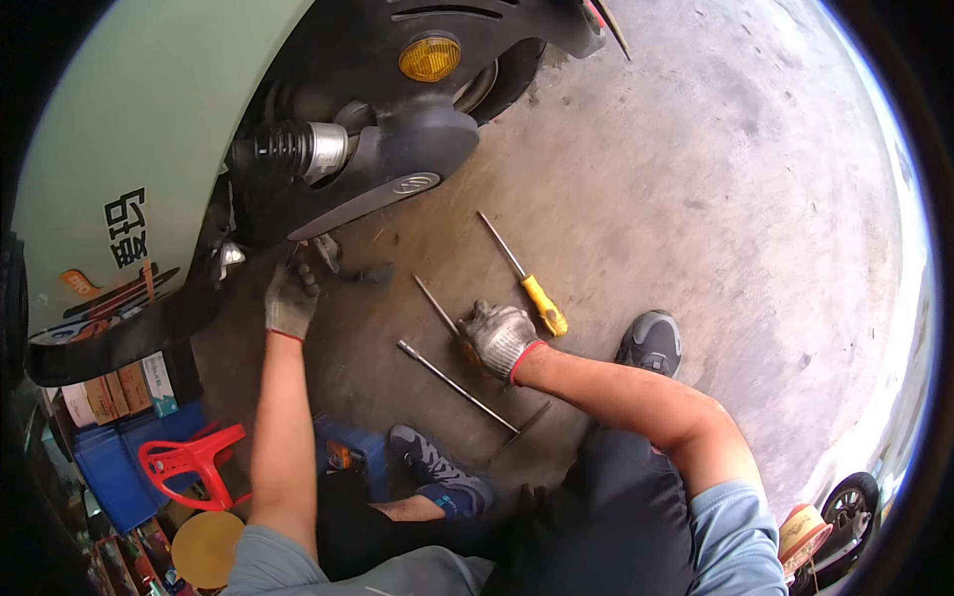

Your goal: Repairing a plastic cover on a scooter and organizing tools in a workshop environment.

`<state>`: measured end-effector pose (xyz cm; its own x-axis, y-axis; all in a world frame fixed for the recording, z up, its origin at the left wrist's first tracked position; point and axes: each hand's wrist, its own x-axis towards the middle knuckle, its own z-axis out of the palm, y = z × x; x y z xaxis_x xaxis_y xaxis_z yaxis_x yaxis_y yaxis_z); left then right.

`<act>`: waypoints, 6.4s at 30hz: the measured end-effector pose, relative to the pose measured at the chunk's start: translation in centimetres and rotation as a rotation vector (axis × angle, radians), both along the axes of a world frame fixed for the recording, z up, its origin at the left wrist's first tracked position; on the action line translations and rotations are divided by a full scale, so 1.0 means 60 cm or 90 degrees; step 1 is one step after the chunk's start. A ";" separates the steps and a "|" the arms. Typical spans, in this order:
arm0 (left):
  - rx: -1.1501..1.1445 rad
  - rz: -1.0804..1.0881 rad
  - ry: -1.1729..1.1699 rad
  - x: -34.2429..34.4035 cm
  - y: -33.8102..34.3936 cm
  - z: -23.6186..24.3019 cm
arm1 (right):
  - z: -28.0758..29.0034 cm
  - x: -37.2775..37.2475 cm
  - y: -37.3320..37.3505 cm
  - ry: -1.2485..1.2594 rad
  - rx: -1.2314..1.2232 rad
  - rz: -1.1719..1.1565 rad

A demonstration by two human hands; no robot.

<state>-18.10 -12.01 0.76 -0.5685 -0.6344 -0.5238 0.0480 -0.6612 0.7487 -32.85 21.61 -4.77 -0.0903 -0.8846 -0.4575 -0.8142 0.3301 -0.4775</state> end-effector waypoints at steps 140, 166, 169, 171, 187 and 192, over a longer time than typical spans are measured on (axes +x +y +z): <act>-0.249 -0.643 -0.379 -1.737 0.479 0.881 | 0.945 -1.334 0.938 0.057 0.248 -0.693; -0.358 -0.331 -0.598 -2.612 0.115 1.003 | 1.050 -2.791 0.273 -0.242 0.160 -0.915; -0.440 -0.331 -0.616 -2.776 0.041 1.078 | 1.023 -2.861 0.254 -0.159 0.255 -0.848; -0.470 -0.342 -0.597 -2.895 -0.022 1.126 | 1.005 -2.921 0.241 -0.166 0.320 -0.828; -0.888 -0.217 -0.931 -3.632 -0.468 1.123 | 0.933 -3.453 0.046 -0.273 0.239 -0.820; -1.089 -0.213 -0.925 -3.647 -0.479 1.065 | 1.026 -3.529 -0.084 -0.230 0.215 -0.688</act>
<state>-236.91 -40.76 64.63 -0.5781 -0.7901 0.2037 -0.8159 0.5601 -0.1432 -244.62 16.55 56.79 -0.5335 -0.2585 -0.8053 0.1280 0.9165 -0.3790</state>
